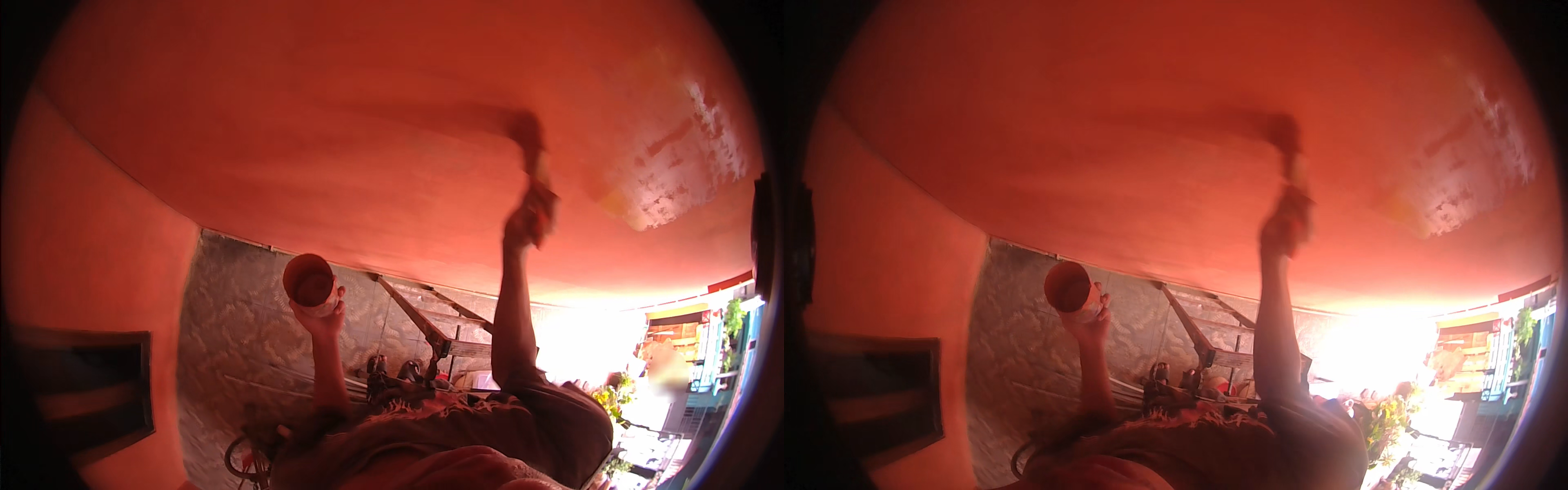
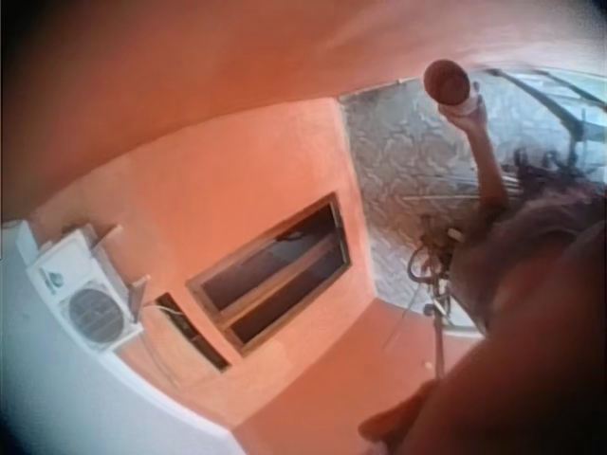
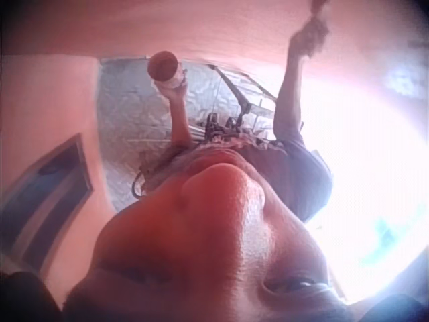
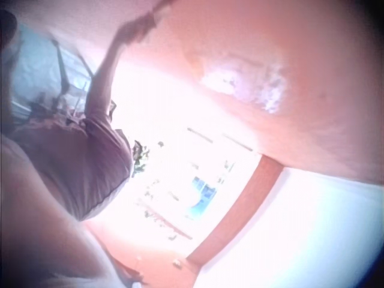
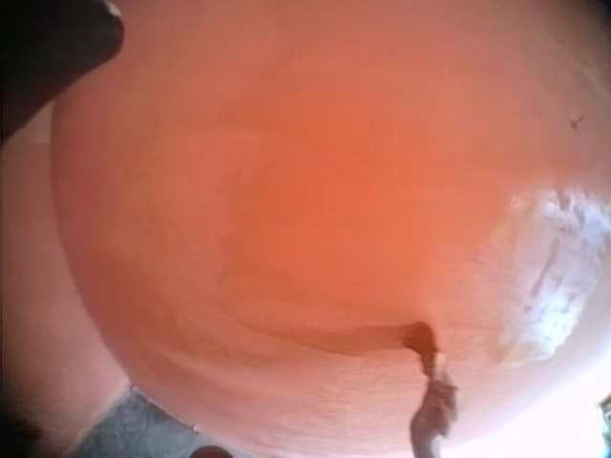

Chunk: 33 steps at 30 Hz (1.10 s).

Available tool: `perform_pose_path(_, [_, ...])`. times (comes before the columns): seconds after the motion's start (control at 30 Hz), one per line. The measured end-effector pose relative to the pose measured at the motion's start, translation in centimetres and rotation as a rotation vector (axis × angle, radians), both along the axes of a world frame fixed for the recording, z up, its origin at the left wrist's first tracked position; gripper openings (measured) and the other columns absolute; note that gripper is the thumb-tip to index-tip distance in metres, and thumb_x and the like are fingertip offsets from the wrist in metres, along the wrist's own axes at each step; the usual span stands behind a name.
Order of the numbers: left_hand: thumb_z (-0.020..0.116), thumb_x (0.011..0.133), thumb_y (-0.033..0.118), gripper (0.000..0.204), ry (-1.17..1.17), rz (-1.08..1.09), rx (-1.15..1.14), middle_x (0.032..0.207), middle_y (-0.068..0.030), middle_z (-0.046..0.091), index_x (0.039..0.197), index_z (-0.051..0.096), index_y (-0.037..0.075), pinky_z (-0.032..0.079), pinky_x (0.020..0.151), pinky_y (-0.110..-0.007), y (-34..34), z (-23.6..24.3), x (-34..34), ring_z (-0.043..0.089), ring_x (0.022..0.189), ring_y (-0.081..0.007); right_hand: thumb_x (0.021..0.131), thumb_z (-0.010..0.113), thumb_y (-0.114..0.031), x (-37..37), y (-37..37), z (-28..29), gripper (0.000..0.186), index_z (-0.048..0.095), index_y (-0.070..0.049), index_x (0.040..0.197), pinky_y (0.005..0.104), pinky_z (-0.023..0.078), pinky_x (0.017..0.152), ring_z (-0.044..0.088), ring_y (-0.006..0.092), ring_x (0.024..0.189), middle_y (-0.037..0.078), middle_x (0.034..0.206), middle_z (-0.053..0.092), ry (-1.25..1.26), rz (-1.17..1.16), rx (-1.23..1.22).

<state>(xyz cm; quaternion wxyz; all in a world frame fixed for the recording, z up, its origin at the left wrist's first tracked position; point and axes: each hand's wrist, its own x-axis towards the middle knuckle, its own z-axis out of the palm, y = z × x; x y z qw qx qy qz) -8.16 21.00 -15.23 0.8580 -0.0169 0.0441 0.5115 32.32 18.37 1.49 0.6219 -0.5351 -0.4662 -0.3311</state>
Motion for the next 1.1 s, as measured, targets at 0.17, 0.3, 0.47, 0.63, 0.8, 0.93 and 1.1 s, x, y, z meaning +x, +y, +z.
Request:
perform_pose_path(0.17, [0.054, 0.091, 0.063, 0.071, -0.046, -0.001, 0.107, 0.124, -0.0199, 0.055, 0.141, 0.046, 0.013, 0.054, 0.053, -0.032, 0.9, 0.5, 1.4, 0.056, 0.094, -0.0374, 0.101, 0.051, -0.005, 0.1, -3.5, 2.1, 0.018, 0.063, 0.008, 0.1, 0.0436, 0.051, 0.094, 0.063, 0.0294, 0.101, 0.017, 0.102, 0.067, 0.245, 0.002, 0.291])
perform_pose_path(0.3, [0.054, 0.09, 0.063, 0.071, -0.031, -0.036, 0.049, 0.123, -0.0195, 0.055, 0.14, 0.046, 0.013, 0.055, 0.053, -0.033, 0.4, 0.0, 2.0, 0.057, 0.094, -0.0374, 0.098, 0.058, -0.004, -2.6, 2.3, -0.7, 0.012, 0.067, 0.004, 0.1, 0.0418, 0.05, 0.088, 0.063, 0.0276, 0.096, 0.013, 0.1, 0.067, 0.08, 0.002, 0.204])
perform_pose_path(0.47, [0.058, 0.088, 0.063, 0.073, -0.035, -0.015, 0.054, 0.123, -0.0186, 0.055, 0.14, 0.046, 0.012, 0.054, 0.054, -0.033, -0.4, -0.1, 1.1, 0.056, 0.094, -0.0356, 0.09, 0.061, -0.001, -15.4, 10.7, 2.2, 0.008, 0.068, 0.0, 0.093, 0.0301, 0.048, 0.053, 0.063, 0.0177, 0.064, 0.011, 0.078, 0.066, 0.103, 0.174, -0.094])
perform_pose_path(0.63, [0.059, 0.084, 0.064, 0.075, 0.002, -0.036, -0.025, 0.12, -0.0152, 0.059, 0.138, 0.049, 0.013, 0.052, 0.052, -0.033, -0.8, -0.1, 0.5, 0.056, 0.093, -0.0336, 0.077, 0.063, 0.003, -21.5, 17.8, 5.1, 0.016, 0.064, -0.004, 0.091, 0.0358, 0.054, 0.057, 0.07, 0.031, 0.075, 0.018, 0.109, 0.069, -0.182, 0.554, -0.153])
perform_pose_path(0.8, [0.061, 0.084, 0.061, 0.075, -0.025, 0.0, 0.086, 0.125, -0.0169, 0.057, 0.139, 0.05, 0.012, 0.051, 0.052, -0.031, -0.7, 2.1, -1.2, 0.056, 0.097, -0.0324, 0.071, 0.067, 0.003, -19.6, 17.8, 5.4, 0.022, 0.062, -0.005, 0.09, 0.0363, 0.057, 0.059, 0.071, 0.0339, 0.082, 0.019, 0.126, 0.066, -0.176, 0.616, -0.072])
perform_pose_path(0.93, [0.063, 0.087, 0.046, 0.074, -0.171, -0.143, 0.166, 0.133, -0.0184, 0.05, 0.145, 0.042, 0.007, 0.052, 0.062, -0.029, -0.4, 2.6, 0.2, 0.053, 0.108, -0.0314, 0.078, 0.065, 0.006, -8.3, 8.4, 3.1, 0.022, 0.066, -0.004, 0.096, 0.0342, 0.055, 0.057, 0.069, 0.0267, 0.069, 0.015, 0.103, 0.071, -0.052, 0.415, -0.152])
perform_pose_path(1.1, [0.063, 0.087, 0.047, 0.068, -0.123, -0.408, 0.13, 0.131, -0.0182, 0.052, 0.141, 0.048, 0.009, 0.053, 0.062, -0.03, 0.5, 4.1, 6.8, 0.053, 0.105, -0.032, 0.087, 0.066, 0.006, 3.2, -5.0, 4.5, 0.009, 0.067, -0.001, 0.093, 0.0321, 0.056, 0.06, 0.072, 0.0236, 0.074, 0.015, 0.095, 0.073, 0.027, 0.022, -0.053])
